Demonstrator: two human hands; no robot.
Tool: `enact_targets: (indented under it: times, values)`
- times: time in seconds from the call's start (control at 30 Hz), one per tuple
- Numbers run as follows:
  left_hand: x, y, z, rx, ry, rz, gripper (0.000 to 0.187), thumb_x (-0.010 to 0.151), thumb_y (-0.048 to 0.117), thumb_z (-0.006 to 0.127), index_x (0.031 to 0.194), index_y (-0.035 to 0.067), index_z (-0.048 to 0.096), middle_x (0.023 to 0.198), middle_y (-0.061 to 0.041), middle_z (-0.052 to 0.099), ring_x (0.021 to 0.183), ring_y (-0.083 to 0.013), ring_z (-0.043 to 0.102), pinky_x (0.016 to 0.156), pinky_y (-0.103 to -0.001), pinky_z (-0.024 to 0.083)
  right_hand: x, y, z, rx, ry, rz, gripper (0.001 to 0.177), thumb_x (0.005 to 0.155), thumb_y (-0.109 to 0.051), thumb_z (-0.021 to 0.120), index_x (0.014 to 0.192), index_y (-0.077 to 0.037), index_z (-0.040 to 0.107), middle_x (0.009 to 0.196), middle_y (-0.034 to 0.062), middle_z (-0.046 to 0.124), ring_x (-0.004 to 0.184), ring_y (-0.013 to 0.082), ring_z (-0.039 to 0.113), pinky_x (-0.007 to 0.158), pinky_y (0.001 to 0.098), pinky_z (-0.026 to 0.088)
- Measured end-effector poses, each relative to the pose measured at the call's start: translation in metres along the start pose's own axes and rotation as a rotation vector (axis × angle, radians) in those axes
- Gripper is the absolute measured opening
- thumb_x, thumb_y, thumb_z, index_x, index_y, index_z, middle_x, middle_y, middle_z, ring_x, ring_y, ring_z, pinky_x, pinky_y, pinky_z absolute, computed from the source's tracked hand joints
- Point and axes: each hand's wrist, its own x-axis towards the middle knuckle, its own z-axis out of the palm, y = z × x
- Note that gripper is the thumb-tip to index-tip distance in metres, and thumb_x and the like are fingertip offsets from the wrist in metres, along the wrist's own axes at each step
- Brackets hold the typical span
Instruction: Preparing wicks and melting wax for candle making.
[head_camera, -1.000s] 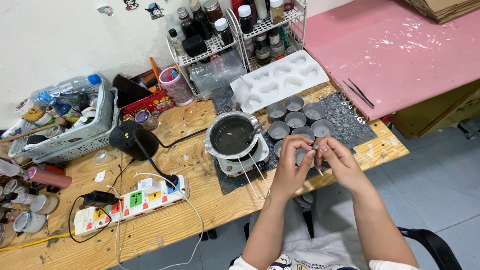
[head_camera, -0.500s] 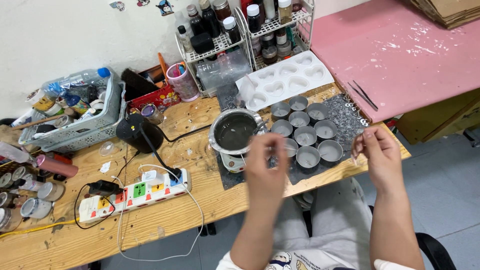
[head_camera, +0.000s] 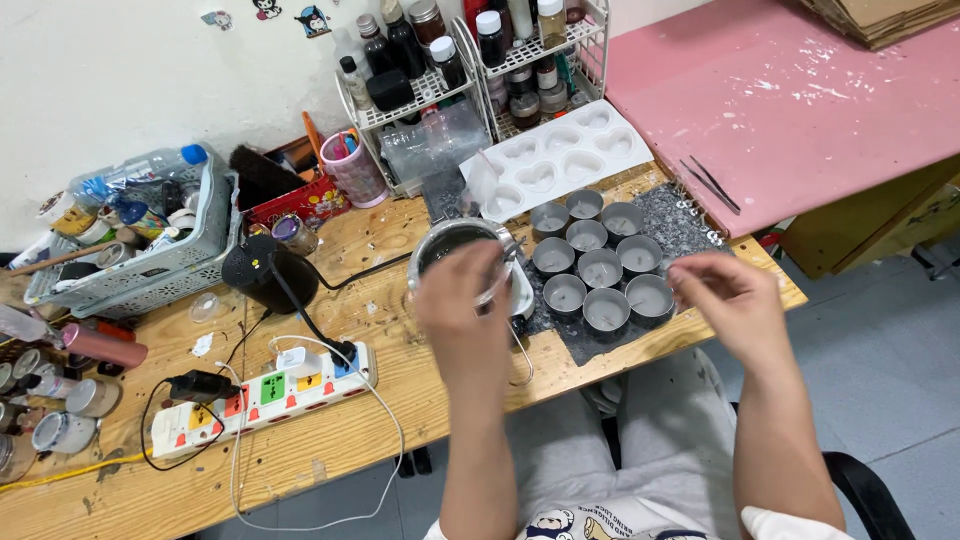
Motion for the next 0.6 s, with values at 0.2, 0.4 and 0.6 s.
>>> enact_targets:
  times: [0.2, 0.4, 0.6]
  values:
    - [-0.03, 0.044, 0.029, -0.369, -0.305, 0.129, 0.03, 0.095, 0.017, 0.075, 0.124, 0.012, 0.07, 0.123, -0.004, 0.071, 0.116, -0.0275, 0.064, 0.107, -0.043, 0.048, -0.024, -0.037, 0.033, -0.072, -0.126, -0.094, 0.009, 0.088, 0.0, 0.076, 0.097, 0.002, 0.076, 0.09, 0.0075, 0.077, 0.076, 0.0119, 0.072, 0.068, 0.0255, 0.059]
    - [-0.045, 0.044, 0.051, -0.671, -0.442, -0.163, 0.019, 0.095, 0.011, 0.072, 0.113, 0.01, 0.077, 0.111, -0.006, 0.076, 0.095, -0.0204, 0.075, 0.079, -0.03, 0.06, -0.029, -0.057, 0.024, -0.223, -0.134, -0.28, 0.013, 0.083, 0.001, 0.078, 0.096, 0.002, 0.075, 0.091, 0.0075, 0.077, 0.08, 0.0122, 0.075, 0.072, 0.0249, 0.059]
    - [-0.065, 0.041, 0.088, -0.913, -0.411, -0.354, 0.016, 0.09, 0.008, 0.079, 0.105, 0.004, 0.079, 0.104, -0.009, 0.077, 0.094, -0.0153, 0.075, 0.085, -0.027, 0.061, -0.034, -0.049, 0.001, -0.31, -0.075, -0.301, 0.014, 0.082, 0.0, 0.079, 0.096, 0.0, 0.076, 0.091, 0.0065, 0.075, 0.08, 0.0123, 0.072, 0.073, 0.0255, 0.058]
